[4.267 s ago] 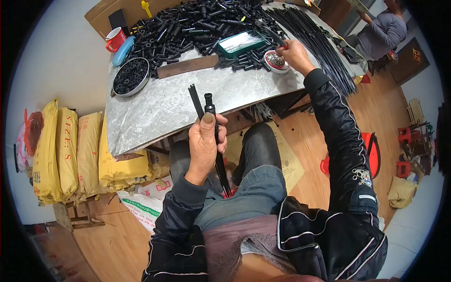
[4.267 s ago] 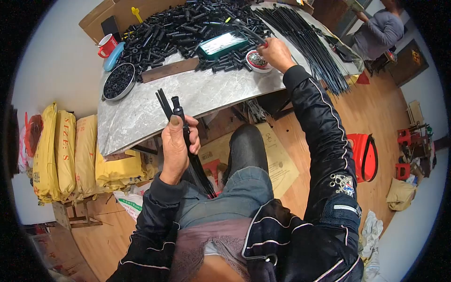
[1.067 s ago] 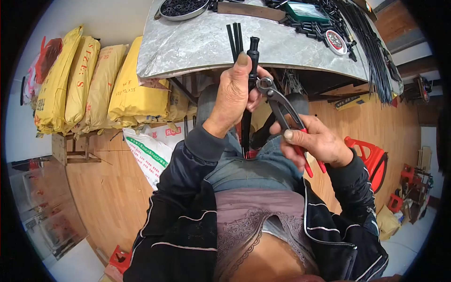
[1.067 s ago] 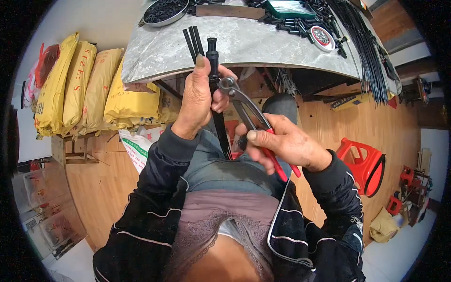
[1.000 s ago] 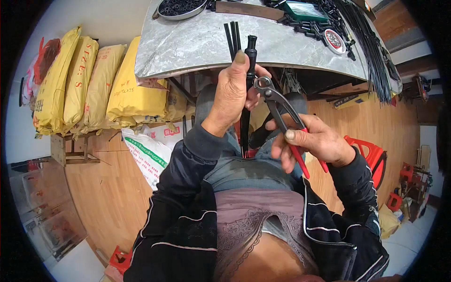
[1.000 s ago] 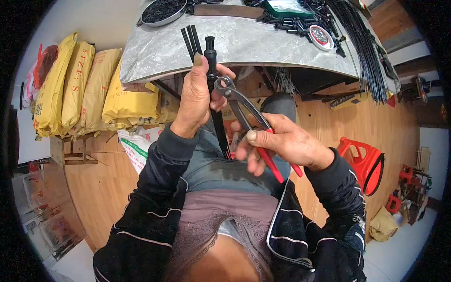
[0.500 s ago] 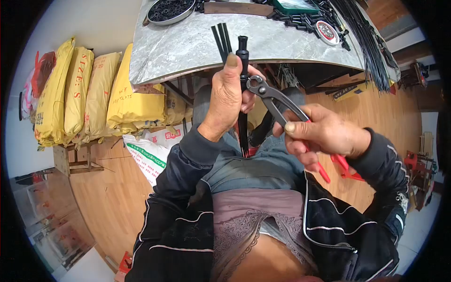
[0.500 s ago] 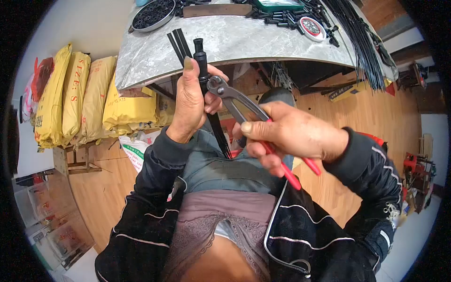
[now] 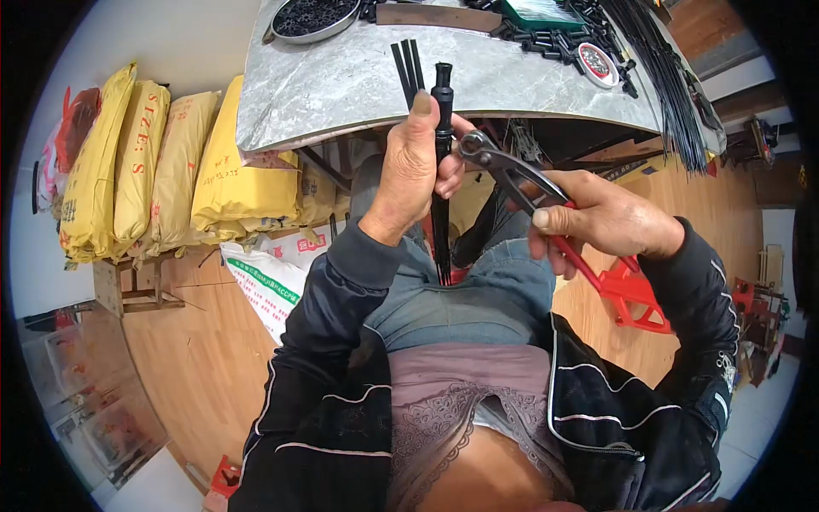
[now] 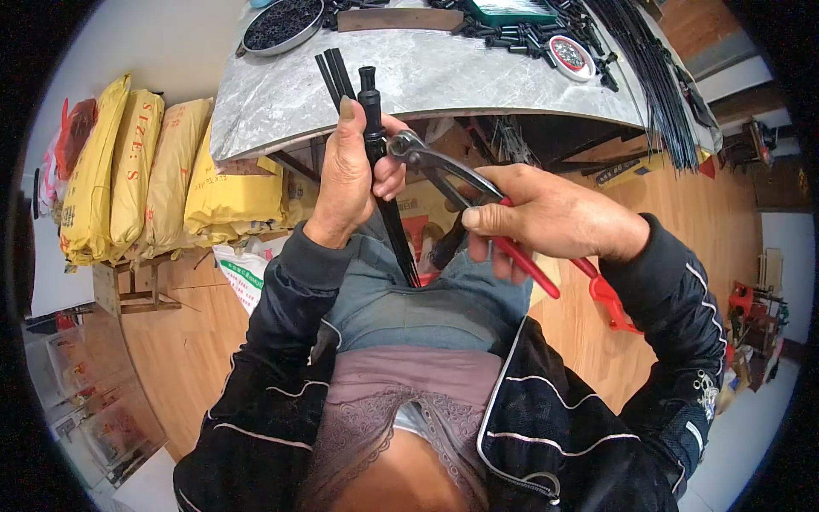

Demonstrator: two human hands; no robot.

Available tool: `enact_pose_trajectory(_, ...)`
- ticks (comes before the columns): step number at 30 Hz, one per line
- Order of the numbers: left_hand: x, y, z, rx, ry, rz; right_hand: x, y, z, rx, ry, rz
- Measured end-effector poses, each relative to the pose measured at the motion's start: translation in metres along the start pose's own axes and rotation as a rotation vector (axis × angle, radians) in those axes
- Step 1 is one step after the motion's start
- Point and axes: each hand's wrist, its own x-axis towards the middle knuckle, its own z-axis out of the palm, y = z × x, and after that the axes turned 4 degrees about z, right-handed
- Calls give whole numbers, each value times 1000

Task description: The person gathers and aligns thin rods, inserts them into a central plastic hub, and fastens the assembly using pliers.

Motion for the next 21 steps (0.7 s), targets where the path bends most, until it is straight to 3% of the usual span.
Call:
enact_pose_trajectory(13, -2, 0, 14, 125, 55, 11, -4, -20, -4, -176, 36, 222)
enact_pose_trajectory(15, 0, -2, 13, 149, 97, 24, 8, 1, -9, -789, 254, -272)
enact_pose_trajectory(18, 11, -10, 9, 152, 247, 77, 29, 5, -17, -969, 426, -223)
enact_pose_trajectory(21, 31, -21, 6, 222, 329, 211, 77, 21, -53, -1137, 641, -348)
